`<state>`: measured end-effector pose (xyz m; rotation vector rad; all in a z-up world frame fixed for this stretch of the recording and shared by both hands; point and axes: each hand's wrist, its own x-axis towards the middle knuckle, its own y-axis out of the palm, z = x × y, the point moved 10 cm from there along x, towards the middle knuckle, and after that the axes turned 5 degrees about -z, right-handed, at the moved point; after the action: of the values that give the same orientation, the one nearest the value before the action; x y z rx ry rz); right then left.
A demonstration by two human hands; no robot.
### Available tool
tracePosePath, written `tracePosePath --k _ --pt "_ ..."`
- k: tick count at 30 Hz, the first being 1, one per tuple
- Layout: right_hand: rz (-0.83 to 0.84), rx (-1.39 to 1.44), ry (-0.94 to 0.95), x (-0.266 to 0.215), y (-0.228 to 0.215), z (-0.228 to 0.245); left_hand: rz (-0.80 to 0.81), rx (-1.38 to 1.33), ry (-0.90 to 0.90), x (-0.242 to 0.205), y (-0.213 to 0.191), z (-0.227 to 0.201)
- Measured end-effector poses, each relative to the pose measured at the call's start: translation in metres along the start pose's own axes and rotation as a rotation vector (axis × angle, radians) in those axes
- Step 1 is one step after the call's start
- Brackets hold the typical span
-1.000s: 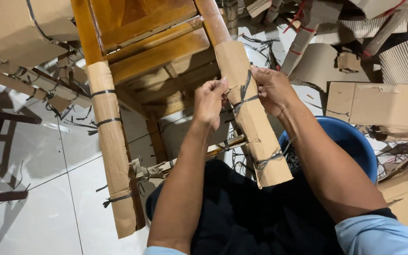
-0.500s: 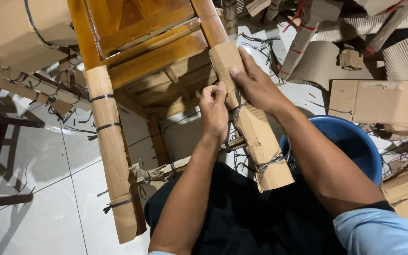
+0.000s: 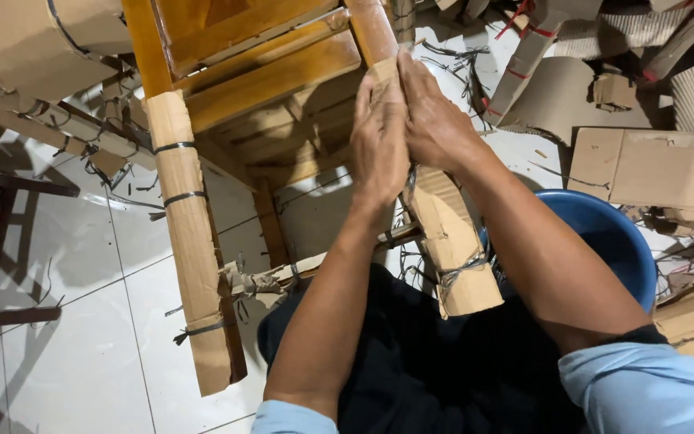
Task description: The person wraps cardboard around the legs of a wooden chair and secures it with black plastic cable ties taken from a blue bowl. The person repeatedly ties and twists the ties to fasten the cardboard in place.
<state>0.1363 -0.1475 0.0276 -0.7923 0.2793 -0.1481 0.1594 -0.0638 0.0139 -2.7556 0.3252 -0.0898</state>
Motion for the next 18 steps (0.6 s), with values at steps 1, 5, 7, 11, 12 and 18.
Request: tracePosePath --k 1,5,7,11,12,18 --pt "0.0 0.003 0.001 0.007 0.007 -0.012 0.001 0.003 0.0 0.003 0.008 0.013" --pt "-0.082 0.244 -0.201 0.023 0.012 -0.026 0.021 0.039 0.125 0.005 0.025 0.015" --pt "-0.065 0.347 -0.152 0.015 0.014 -0.031 0.066 -0.057 0.053 -0.002 0.027 0.014" --pt "-0.1 0.639 -0.134 0.001 0.012 -0.038 0.083 -0.048 0.063 0.0 0.031 0.025" --pt "-0.091 0.718 -0.208 0.001 0.017 -0.04 0.063 -0.026 0.103 0.002 0.031 0.032" --pt "-0.072 0.724 -0.059 -0.035 0.029 -0.058 0.046 -0.114 0.204 -0.006 0.024 0.022"
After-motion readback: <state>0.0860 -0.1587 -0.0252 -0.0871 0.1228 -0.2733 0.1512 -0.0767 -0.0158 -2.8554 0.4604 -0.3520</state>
